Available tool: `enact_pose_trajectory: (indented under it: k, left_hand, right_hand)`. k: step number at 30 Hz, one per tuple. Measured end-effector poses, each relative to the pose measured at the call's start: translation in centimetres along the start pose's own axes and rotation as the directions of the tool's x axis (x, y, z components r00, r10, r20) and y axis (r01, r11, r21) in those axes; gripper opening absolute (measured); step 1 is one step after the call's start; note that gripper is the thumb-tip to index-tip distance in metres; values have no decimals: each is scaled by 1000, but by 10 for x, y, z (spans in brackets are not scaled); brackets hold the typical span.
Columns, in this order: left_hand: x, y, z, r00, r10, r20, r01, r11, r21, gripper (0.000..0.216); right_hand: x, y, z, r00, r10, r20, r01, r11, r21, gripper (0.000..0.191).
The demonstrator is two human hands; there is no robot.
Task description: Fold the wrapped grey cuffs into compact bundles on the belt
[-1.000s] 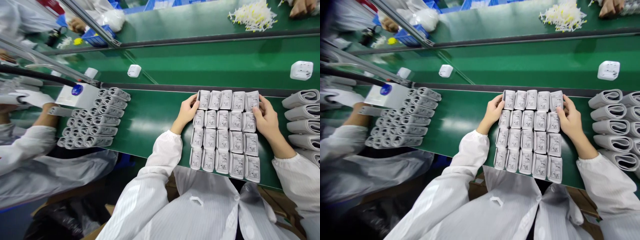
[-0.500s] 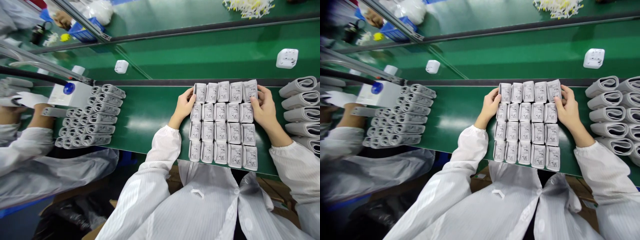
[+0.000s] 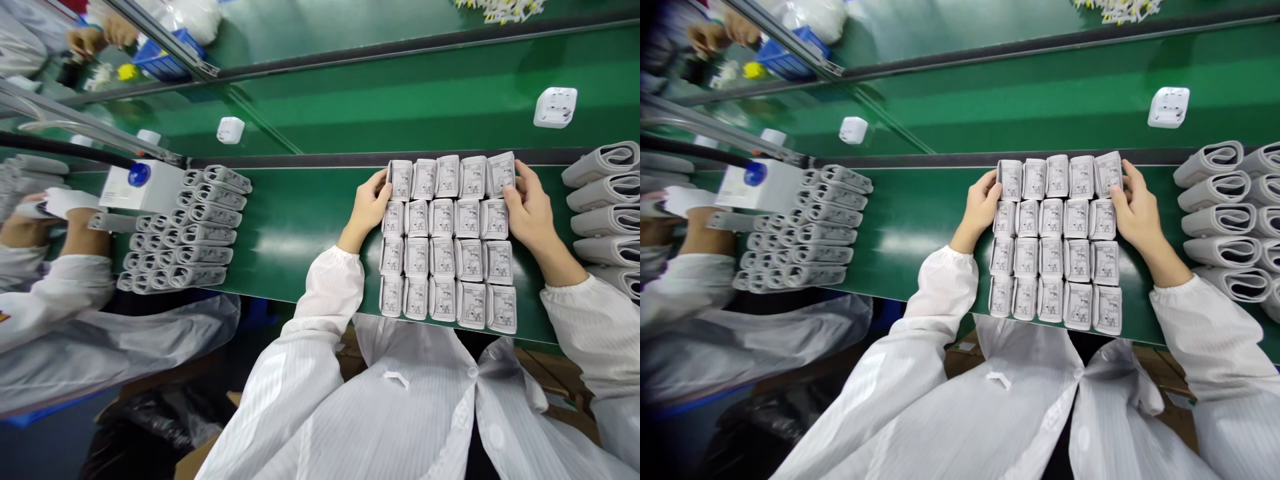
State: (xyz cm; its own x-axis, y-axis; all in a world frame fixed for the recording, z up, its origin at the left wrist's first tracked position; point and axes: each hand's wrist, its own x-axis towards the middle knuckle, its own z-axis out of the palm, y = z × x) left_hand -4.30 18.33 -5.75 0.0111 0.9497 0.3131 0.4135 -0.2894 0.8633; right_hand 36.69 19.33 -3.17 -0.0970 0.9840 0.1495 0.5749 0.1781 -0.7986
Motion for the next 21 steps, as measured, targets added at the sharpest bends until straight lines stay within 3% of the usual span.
enact_pose_trajectory:
  k: [21]
  left_hand:
    - [-1,0,-3,1000,-9,-25,9,1000,-10,86]
  right_hand:
    - [1,-7,0,1000,-19,14,20,999,-45,80]
